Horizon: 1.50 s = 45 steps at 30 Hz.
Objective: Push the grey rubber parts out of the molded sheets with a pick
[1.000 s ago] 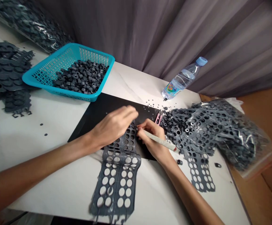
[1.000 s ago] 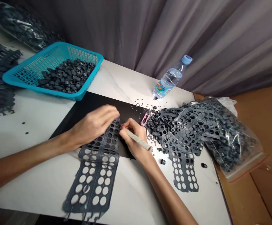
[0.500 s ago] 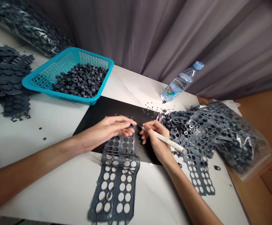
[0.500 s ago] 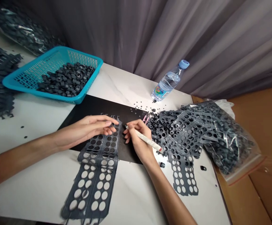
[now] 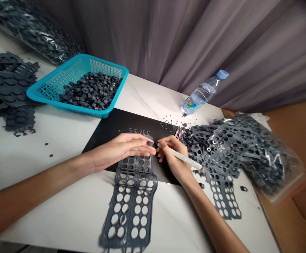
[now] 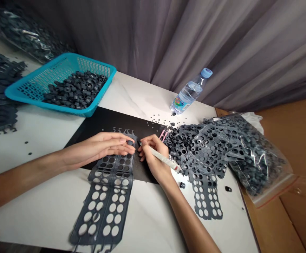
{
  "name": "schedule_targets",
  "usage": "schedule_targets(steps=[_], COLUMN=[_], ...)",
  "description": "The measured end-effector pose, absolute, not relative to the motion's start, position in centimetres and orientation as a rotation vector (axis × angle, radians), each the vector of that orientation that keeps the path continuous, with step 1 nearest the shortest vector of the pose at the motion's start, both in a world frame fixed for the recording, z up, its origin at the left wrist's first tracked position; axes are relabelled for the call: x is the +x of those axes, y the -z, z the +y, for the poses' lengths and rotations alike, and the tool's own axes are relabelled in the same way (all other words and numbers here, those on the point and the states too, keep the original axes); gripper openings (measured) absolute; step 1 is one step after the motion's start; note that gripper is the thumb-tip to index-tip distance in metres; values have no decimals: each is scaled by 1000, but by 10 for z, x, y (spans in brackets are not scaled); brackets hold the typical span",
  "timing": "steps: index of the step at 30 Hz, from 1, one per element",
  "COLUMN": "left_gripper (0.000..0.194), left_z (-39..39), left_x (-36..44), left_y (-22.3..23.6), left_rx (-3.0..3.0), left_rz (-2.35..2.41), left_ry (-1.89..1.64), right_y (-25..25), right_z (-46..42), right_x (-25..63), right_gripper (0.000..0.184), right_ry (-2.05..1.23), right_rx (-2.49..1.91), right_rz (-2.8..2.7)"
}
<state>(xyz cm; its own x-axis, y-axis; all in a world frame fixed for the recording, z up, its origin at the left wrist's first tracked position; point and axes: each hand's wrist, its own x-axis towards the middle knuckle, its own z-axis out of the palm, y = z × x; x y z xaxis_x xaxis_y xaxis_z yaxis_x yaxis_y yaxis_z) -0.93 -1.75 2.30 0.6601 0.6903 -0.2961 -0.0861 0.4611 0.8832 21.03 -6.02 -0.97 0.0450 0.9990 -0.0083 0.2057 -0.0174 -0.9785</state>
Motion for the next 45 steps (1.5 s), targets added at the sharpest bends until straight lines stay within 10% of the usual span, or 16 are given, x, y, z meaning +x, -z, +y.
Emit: schedule_targets(steps=[18, 26, 45], left_gripper=[28, 24, 26], left_z=[36, 3, 4], left_x=[-88, -27, -22], left_y=[-63, -20, -3], left_rx=[2177, 2319, 2446], left_rz=[1846, 979, 924], left_ry=[-1177, -698, -633], right_y=[9, 6, 7], right_z=[-62, -56, -53], right_x=[208, 199, 194], right_gripper=[20, 22, 25], right_ry=[-1058, -1156, -1192], right_rx=[-1396, -1313, -1316], right_rz=[-1346, -1379, -1419])
